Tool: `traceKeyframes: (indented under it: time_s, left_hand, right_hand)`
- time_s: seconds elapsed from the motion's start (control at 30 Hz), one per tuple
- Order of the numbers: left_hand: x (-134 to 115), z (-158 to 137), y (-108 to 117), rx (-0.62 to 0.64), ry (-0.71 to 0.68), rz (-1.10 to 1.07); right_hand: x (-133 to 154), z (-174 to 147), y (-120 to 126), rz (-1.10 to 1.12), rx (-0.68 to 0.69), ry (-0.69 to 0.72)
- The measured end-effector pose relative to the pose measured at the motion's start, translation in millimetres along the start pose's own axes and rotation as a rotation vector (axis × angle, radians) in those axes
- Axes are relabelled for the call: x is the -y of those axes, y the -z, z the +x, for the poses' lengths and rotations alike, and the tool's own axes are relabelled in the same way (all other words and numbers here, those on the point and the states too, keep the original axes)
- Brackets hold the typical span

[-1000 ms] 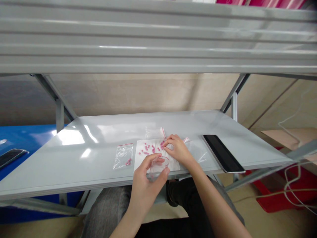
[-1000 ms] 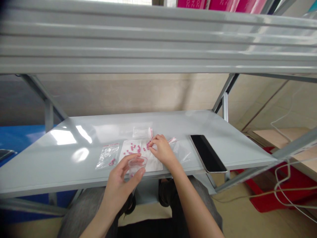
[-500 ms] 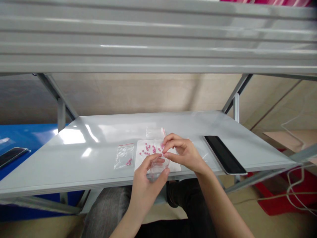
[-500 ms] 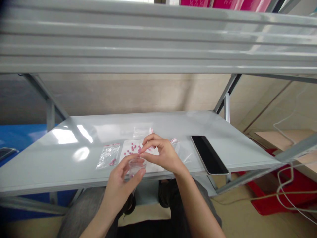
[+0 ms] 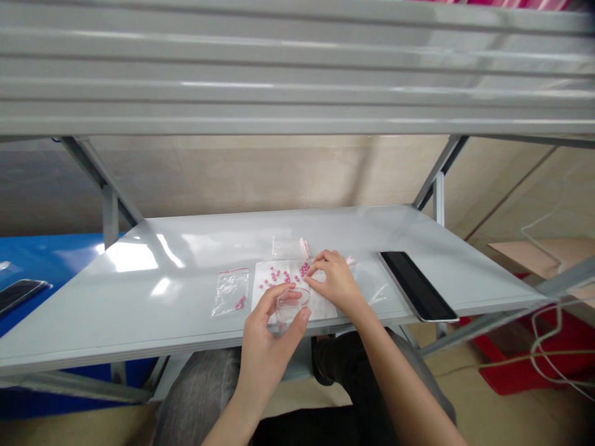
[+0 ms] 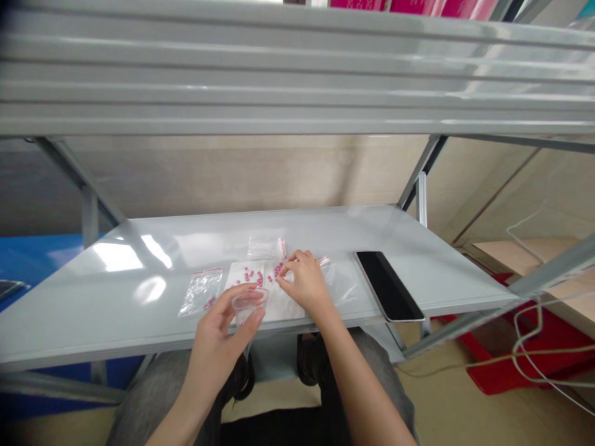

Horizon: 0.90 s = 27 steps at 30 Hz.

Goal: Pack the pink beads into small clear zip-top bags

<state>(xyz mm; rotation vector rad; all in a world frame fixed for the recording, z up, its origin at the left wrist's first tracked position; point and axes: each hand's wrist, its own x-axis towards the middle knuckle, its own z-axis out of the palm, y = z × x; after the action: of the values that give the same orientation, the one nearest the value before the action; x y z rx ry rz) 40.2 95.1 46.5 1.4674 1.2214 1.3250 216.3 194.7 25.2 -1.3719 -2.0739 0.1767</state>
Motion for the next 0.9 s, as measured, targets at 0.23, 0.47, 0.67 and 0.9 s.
traceKeyframes:
  time_s: [0.23,0.47,0.67,0.9]
  left_hand:
    - [0.3,1.3,-0.7,-0.004,-0.010,0.000]
    - [-0.2,0.8,-4.0,-0.025,-0.043,0.044]
    - [-1.5,-1.0,-3.8,-0.052,-0.089,0.092]
    - [1.0,-2.5,-4.4,-0.163,-0.133,0.163]
  right_hand:
    - [10.0,1.1,4.0,0.044,-0.032,-0.009]
    - [45.2,-8.1,58.8,0.572,-0.139,0.064]
    - [60.6,-17.1,68.2,0.668,-0.010,0.123]
    - [81.6,-30.8,59.3,0.600,0.025,0.044]
